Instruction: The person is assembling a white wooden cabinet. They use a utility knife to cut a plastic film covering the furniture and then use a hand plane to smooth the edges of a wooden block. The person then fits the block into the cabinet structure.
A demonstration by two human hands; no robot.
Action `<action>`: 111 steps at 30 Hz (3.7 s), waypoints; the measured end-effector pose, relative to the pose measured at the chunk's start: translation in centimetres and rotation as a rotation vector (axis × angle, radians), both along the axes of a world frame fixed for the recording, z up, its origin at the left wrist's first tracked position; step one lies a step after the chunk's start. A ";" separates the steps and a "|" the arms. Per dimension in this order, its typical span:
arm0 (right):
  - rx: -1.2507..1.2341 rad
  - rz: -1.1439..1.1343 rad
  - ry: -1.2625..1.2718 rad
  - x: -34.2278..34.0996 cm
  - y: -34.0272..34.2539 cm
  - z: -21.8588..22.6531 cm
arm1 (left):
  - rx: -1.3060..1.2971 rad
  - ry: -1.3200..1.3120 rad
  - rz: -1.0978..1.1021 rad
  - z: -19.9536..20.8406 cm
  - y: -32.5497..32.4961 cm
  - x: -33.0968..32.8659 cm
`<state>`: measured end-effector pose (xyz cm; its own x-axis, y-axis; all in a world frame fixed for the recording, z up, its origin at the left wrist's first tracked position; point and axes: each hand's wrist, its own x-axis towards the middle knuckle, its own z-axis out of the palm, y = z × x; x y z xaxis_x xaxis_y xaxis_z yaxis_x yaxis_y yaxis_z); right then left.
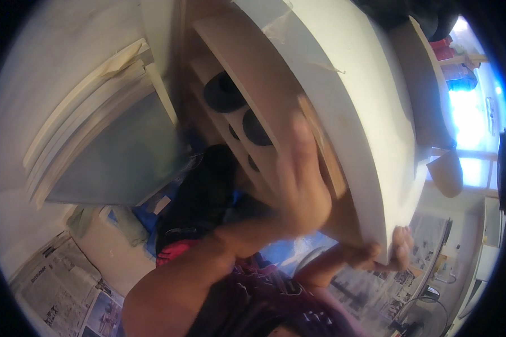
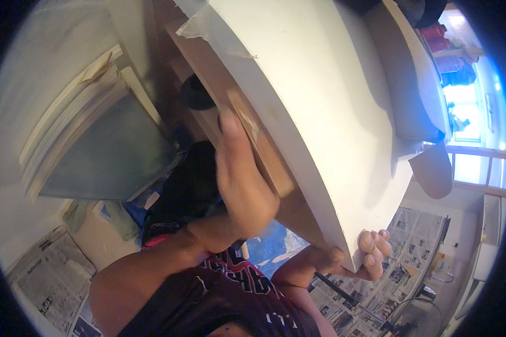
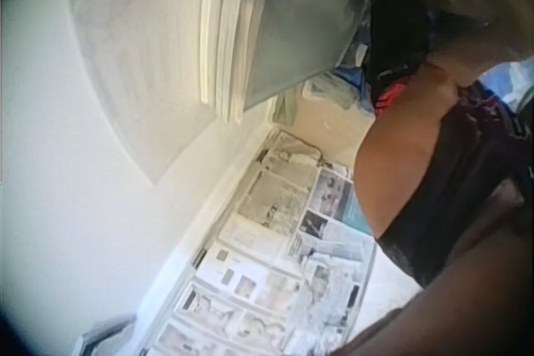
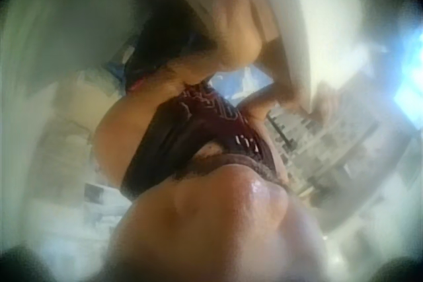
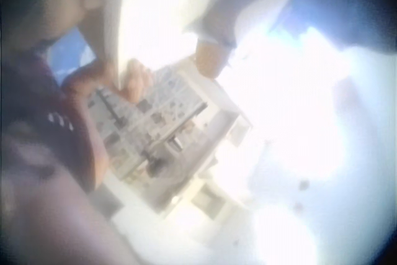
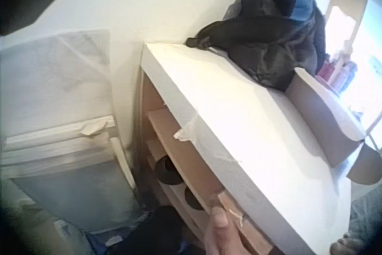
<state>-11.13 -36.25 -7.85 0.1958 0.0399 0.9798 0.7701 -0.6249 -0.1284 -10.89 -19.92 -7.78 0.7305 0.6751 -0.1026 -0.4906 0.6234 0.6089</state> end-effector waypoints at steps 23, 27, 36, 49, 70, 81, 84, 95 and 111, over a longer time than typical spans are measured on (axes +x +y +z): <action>-0.077 -0.133 0.009 -0.5 -1.0 0.3 | 0.101 -0.041 0.219 -0.2 16.6 9.1; -0.059 -0.150 -0.019 -0.7 -1.6 0.0 | 0.092 0.087 0.178 0.5 18.1 9.5; 0.015 -0.056 -0.025 -0.2 -1.1 -0.1 | -0.004 -0.098 0.228 -1.2 13.8 7.4; 0.056 0.034 0.065 -0.6 -0.1 -0.1 | -0.062 -0.191 -0.126 -0.6 -2.8 -1.8; -0.013 -0.071 -0.021 0.0 -0.5 0.3 | 0.247 0.064 0.203 0.1 7.9 4.6; -0.081 -0.182 -0.086 -0.1 -2.4 -0.3 | 0.132 -0.084 0.265 -0.3 13.2 7.6; 0.017 -0.158 -0.036 -0.1 -1.6 -0.5 | 0.161 -0.078 0.299 -0.5 13.5 7.9; -0.066 -0.039 -0.072 0.3 -3.7 -0.8 | 0.247 0.043 0.351 0.0 20.4 11.2; 0.090 0.169 0.064 0.1 -0.4 -0.1 | -0.160 -0.009 -0.113 -4.3 -5.0 -3.5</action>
<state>-11.01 -36.62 -7.93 0.2561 -0.0101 0.9666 0.8514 -0.4711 -0.2305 -14.35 -24.89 -12.09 0.8021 0.5646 -0.1948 -0.4174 0.7632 0.4933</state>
